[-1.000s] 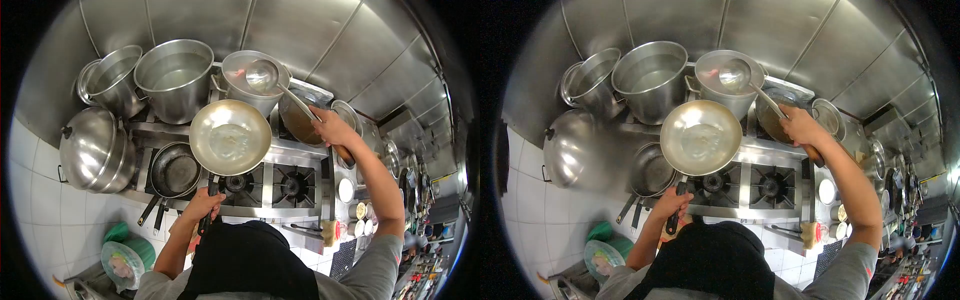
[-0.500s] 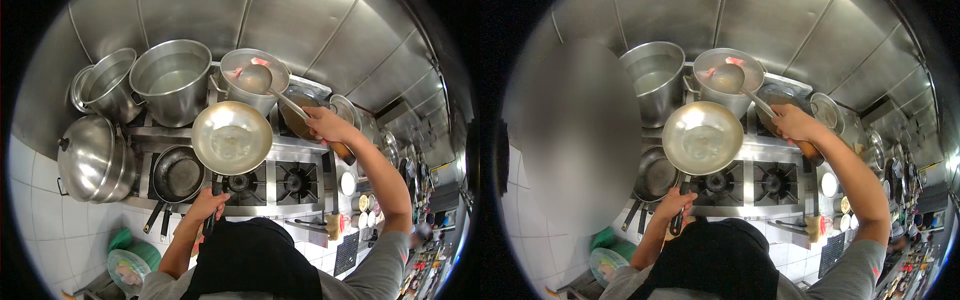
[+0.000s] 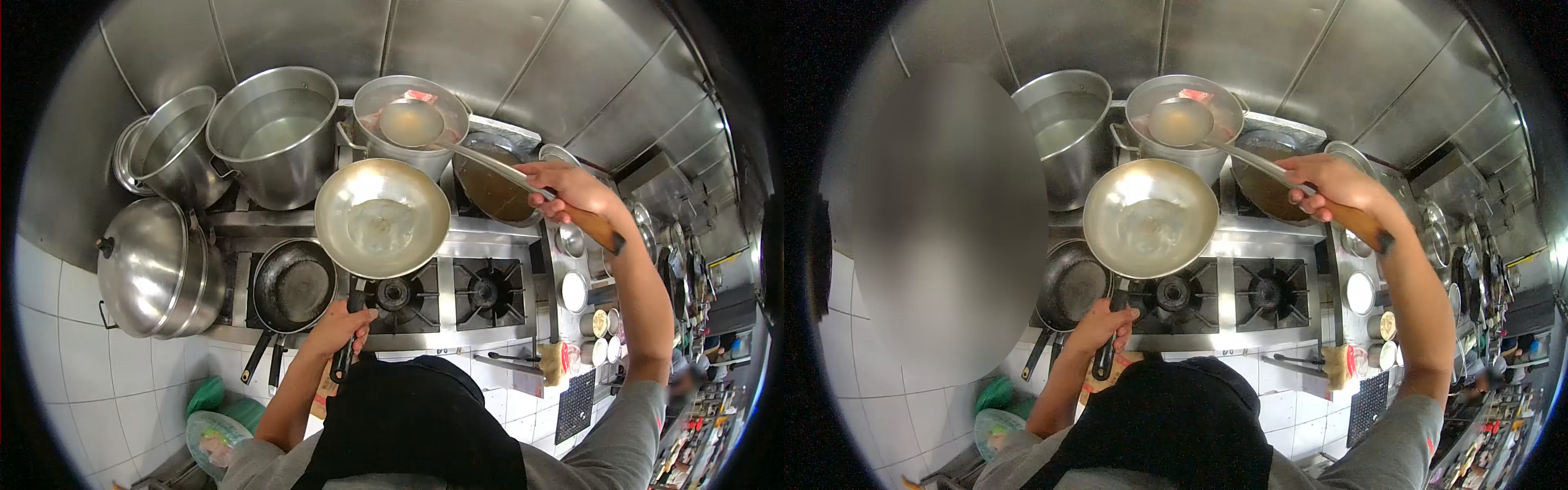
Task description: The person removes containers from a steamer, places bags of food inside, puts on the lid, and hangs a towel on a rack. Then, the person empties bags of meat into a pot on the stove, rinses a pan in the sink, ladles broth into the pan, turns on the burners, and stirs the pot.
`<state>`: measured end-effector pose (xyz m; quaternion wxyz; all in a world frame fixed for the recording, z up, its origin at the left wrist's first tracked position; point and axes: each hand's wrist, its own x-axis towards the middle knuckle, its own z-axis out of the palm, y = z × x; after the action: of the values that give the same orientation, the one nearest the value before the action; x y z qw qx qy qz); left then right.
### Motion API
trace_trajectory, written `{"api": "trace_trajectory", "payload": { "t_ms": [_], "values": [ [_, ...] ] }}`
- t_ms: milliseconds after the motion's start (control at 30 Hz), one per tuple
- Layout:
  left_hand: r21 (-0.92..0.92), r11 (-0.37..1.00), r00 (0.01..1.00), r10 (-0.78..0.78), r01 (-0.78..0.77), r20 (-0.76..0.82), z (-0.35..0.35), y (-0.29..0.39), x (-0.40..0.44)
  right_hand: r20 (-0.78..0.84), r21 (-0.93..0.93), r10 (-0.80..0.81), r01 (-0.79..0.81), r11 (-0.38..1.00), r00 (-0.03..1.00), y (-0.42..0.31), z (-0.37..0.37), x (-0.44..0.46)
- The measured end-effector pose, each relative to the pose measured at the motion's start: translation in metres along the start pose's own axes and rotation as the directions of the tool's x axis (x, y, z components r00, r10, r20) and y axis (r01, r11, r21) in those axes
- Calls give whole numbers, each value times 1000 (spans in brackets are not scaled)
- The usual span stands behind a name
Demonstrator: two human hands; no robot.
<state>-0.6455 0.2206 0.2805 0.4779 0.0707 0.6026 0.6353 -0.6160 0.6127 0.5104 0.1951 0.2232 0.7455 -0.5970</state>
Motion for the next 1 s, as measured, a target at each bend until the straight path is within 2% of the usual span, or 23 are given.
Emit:
{"api": "trace_trajectory", "payload": {
  "t_ms": [133, 267, 400, 500, 567, 633, 733, 800, 867, 967, 1000],
  "values": [
    [7, 1000, 999, 9, -9, 37, 0, 2, 4, -13, -10, 1, -1, 1000, 1000, 1, -1, -34],
    [22, 999, 1000, -25, 25, 1, 7, 8, 1, -84, 3, 71, -71, 997, 994, 7, 15, -70],
    [18, 999, 999, -29, 29, 20, 11, 8, 1, -79, 43, 172, -169, 985, 982, 33, 31, -90],
    [22, 999, 1000, -25, 24, 18, 15, 8, 1, -34, -28, 187, -187, 982, 982, 62, 42, -95],
    [34, 999, 1000, -21, 20, 17, 17, 9, 1, -15, -11, 195, -195, 981, 981, 78, 53, -94],
    [50, 999, 999, -13, 11, 29, 16, 9, 2, -52, -18, 226, -227, 974, 973, 89, 66, -97],
    [69, 998, 999, -13, 11, 33, 15, 6, 2, -115, -126, 193, -207, 970, 974, 97, 85, -104],
    [70, 997, 999, -14, 11, 35, 16, 6, 2, -142, -379, -2, -52, 924, 990, 114, 95, -108],
    [60, 998, 999, -19, 18, 29, 18, 8, 2, -133, -636, -182, 57, 769, 974, 114, 104, -113],
    [65, 998, 998, -8, 4, 65, 13, 4, 4, -80, -801, -461, 218, 558, 884, 129, 111, -111],
    [68, 998, 998, -6, 2, 56, 12, 4, 3, -97, -824, -477, 198, 530, 874, 125, 111, -111]
  ]
}}
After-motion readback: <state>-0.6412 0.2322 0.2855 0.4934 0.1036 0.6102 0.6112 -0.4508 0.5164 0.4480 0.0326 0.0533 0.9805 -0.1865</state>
